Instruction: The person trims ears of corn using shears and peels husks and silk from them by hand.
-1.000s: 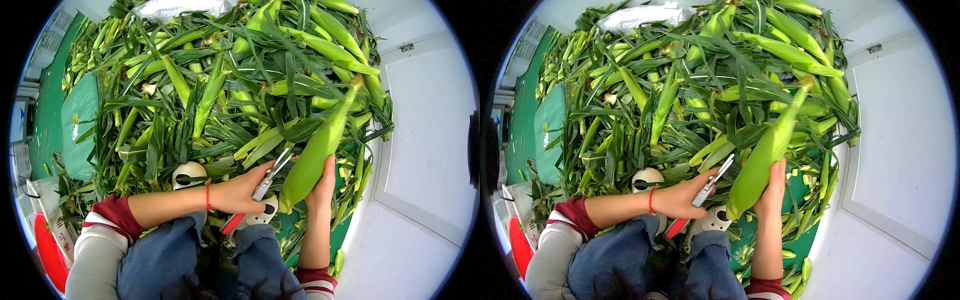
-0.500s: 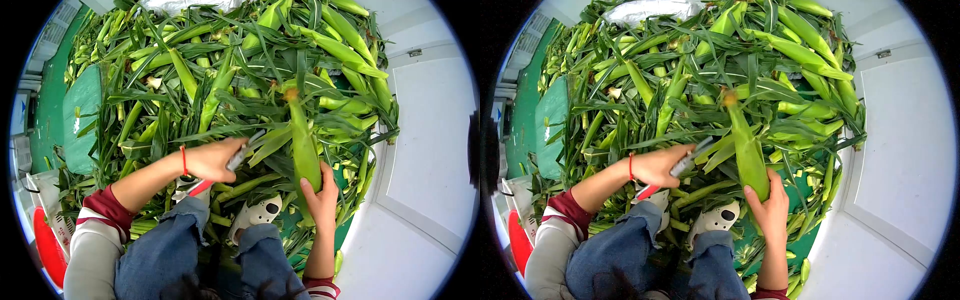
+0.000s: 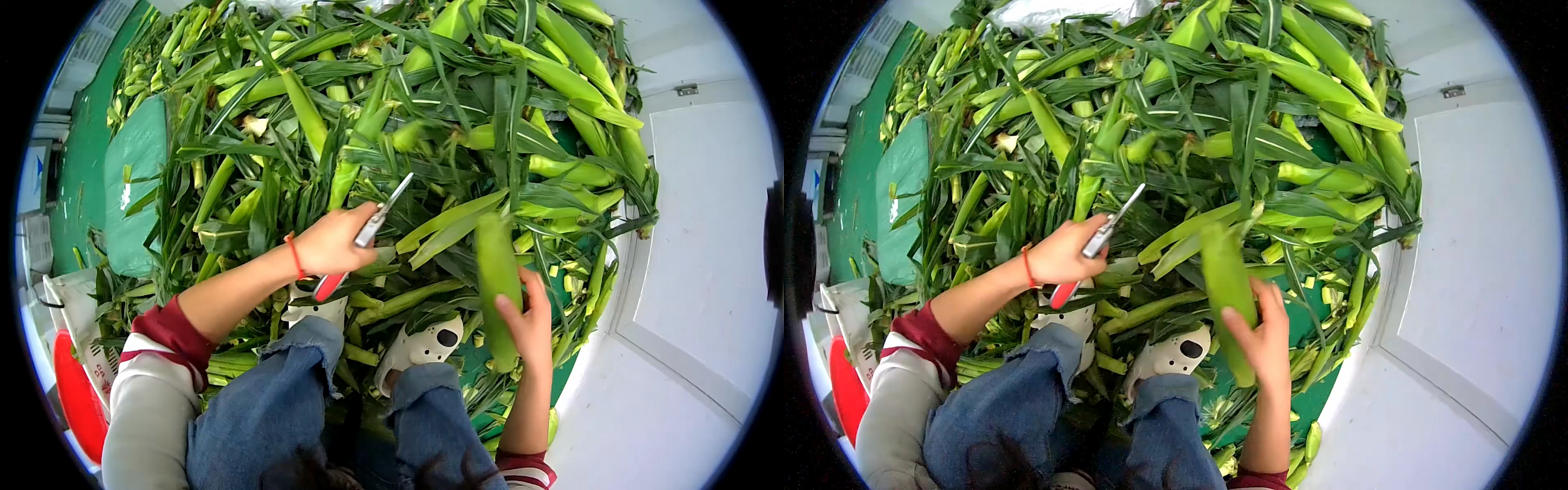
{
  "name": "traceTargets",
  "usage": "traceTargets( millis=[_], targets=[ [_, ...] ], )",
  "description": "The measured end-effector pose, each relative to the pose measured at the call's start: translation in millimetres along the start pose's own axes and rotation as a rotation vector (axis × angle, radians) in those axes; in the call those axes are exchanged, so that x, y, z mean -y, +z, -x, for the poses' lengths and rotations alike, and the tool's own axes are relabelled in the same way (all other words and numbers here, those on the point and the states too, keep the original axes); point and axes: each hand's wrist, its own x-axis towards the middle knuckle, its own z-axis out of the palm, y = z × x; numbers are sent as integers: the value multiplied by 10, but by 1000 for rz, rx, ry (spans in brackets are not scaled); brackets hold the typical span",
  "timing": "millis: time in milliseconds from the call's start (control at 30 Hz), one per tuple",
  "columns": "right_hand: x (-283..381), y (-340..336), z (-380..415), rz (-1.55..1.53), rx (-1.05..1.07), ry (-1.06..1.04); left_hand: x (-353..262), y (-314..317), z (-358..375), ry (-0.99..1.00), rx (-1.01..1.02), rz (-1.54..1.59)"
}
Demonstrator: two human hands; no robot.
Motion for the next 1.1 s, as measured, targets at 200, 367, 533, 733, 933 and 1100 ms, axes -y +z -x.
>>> traceTargets(
  millis=[200, 367, 533, 733, 933, 1100],
  targets=[
    [-43, 190, 20, -1420, 67, 594, -370, 301, 86, 67, 539, 426],
    [-102, 325, 95, -1641, 517, 615, -510, 567, -180, 190, 253, 614],
    [-27, 343, 198, -1518, 549, 587, -539, 190, -546, 102, -338, 836],
    [191, 393, 96, -412, -5, 33, -769, 222, -101, 187, -205, 716],
    [277, 450, 106, 103, -216, -173, -828, 187, -31, 172, -239, 468],
    [235, 626, 105, 148, -386, -233, -870, 194, -88, -15, -184, 942]
  ],
)
